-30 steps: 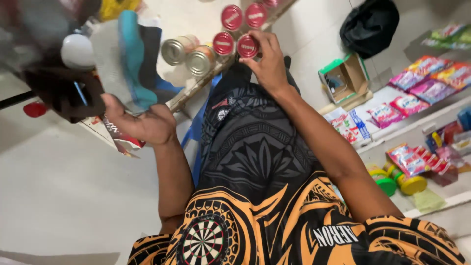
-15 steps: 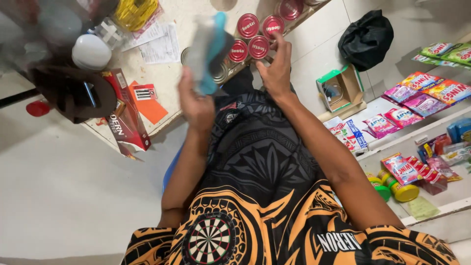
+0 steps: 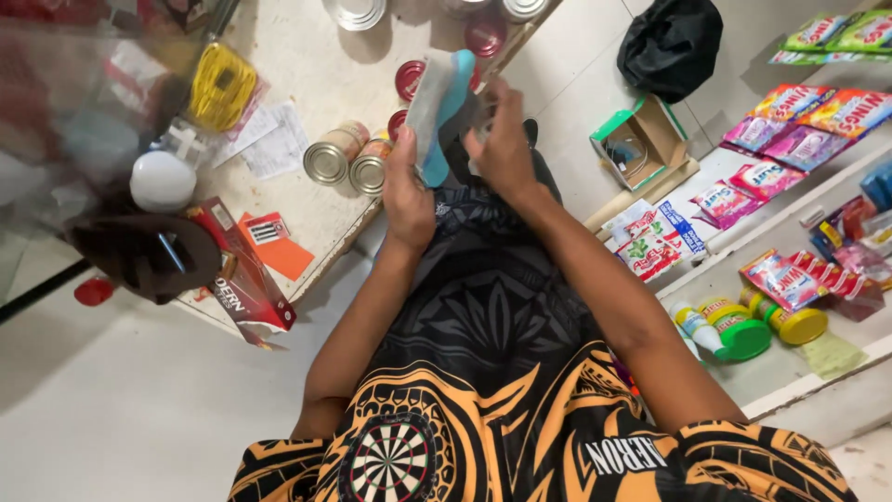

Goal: Wiping dust off canned food items with a blue cloth and arranging them on a retail shelf.

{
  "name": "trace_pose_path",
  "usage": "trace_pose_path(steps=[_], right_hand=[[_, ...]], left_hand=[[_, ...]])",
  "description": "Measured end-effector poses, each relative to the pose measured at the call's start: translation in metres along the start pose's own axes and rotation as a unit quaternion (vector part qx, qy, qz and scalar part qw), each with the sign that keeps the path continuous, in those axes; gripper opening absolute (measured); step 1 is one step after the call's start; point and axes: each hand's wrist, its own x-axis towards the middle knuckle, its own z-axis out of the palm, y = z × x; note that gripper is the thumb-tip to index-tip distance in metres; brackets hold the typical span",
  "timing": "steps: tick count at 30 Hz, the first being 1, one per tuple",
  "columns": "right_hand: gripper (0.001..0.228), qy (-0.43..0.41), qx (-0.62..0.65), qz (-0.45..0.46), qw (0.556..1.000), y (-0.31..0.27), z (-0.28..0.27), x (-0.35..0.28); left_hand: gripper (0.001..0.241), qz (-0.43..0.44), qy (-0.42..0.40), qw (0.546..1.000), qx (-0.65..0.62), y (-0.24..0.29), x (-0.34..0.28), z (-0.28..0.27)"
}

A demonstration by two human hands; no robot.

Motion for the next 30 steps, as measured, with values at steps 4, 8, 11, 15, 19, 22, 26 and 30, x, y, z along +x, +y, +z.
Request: trace_pose_path(steps=[4,8,11,15,19,22,26,30], right_hand=[[0.07,0.003,0.069,0.087,0.994,0.031,-0.026,0.023],[0.069,0.06,-0.011,-0.009,0.998,0.017,-0.056,0.054],[0.063,0.089,-0.049,-0.03,0.994,0.018,-0.056,0.075],[0.059,0.098,-0.046,-0.057,0.992,0.006,-0.06,0.087],[0.068,0.121,-0.008,-0.012,0.993,0.053,-0.059,0.094],[0.079,0.133,-0.063,-0.036,0.989,0.074,-0.066,0.102],[0.096,0.028,-0.12,-0.028,0.992,0.082,-0.069,0.119],[0.084,0.03,-0.121,-0.026,0.992,0.077,-0.068,0.127]], left_hand=[[0.045,-0.004,-0.023,0.999,-0.032,-0.003,0.001,0.01],[0.041,-0.027,-0.048,0.998,-0.041,-0.004,0.004,0.022],[0.046,-0.02,-0.049,0.998,-0.017,-0.005,0.01,0.025],[0.047,-0.028,-0.037,0.999,-0.025,-0.001,0.02,0.021],[0.055,-0.289,-0.016,0.889,-0.356,0.031,0.046,0.007],[0.056,-0.315,-0.019,0.864,-0.392,0.052,0.056,-0.006],[0.058,-0.319,-0.048,0.897,-0.304,0.059,0.057,-0.01],[0.057,-0.356,-0.046,0.871,-0.336,0.06,0.058,-0.012]])
